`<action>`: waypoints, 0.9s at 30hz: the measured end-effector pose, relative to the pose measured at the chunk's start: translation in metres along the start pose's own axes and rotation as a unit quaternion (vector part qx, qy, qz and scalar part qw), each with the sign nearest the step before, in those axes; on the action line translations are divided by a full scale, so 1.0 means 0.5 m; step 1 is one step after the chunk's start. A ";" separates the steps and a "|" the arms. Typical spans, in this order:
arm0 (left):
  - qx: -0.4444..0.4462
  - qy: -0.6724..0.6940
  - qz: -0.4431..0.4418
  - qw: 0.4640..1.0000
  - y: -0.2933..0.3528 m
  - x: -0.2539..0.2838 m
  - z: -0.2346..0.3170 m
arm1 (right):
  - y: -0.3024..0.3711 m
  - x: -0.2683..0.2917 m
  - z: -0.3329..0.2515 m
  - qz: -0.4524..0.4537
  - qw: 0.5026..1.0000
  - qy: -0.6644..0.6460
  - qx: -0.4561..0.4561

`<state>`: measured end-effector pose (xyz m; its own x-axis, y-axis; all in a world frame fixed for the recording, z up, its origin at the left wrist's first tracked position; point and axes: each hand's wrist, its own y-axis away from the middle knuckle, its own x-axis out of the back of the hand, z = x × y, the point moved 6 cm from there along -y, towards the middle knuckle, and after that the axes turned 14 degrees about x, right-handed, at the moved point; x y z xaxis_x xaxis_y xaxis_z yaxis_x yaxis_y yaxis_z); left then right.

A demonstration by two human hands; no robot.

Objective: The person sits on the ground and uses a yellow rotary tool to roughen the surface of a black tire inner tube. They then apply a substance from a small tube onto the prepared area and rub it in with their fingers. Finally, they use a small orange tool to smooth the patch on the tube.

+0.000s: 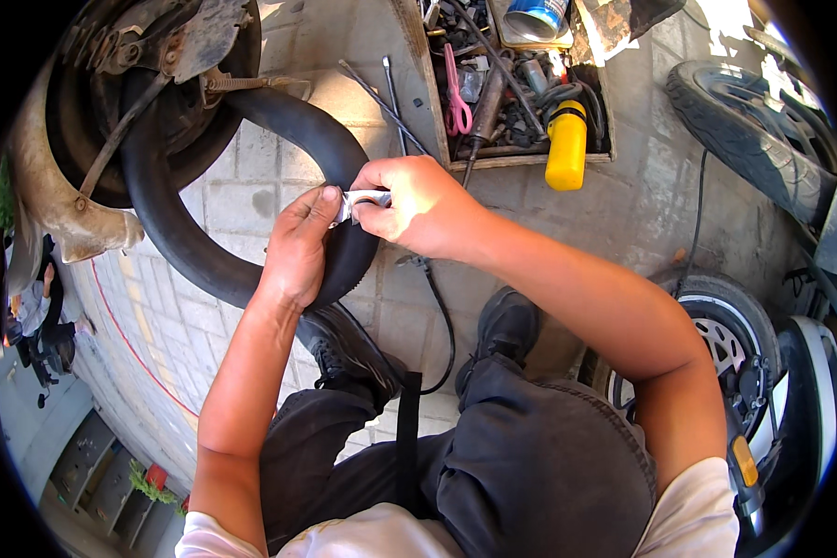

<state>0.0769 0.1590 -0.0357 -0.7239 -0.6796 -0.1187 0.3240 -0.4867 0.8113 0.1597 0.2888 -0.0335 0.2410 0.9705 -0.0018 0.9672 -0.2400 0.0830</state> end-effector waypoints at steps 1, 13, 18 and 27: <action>0.004 0.032 0.014 0.999 -0.003 0.004 0.001 | 0.001 0.007 -0.006 0.001 1.000 -0.006 -0.012; -0.015 0.004 0.021 1.000 -0.009 -0.014 0.003 | -0.143 0.388 0.059 0.288 0.955 0.069 0.016; 0.005 0.018 0.055 0.998 0.010 0.027 -0.004 | -0.086 0.332 0.011 0.317 0.869 0.365 0.104; -0.014 -0.001 0.009 1.000 -0.007 -0.019 0.007 | -0.218 0.547 0.086 0.215 0.728 0.650 -0.017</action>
<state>0.0809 0.1691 -0.0355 -0.7192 -0.6871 -0.1035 0.3535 -0.4900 0.7968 0.1238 0.5795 -0.0859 0.2198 0.0112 0.9755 0.8165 -0.5493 -0.1777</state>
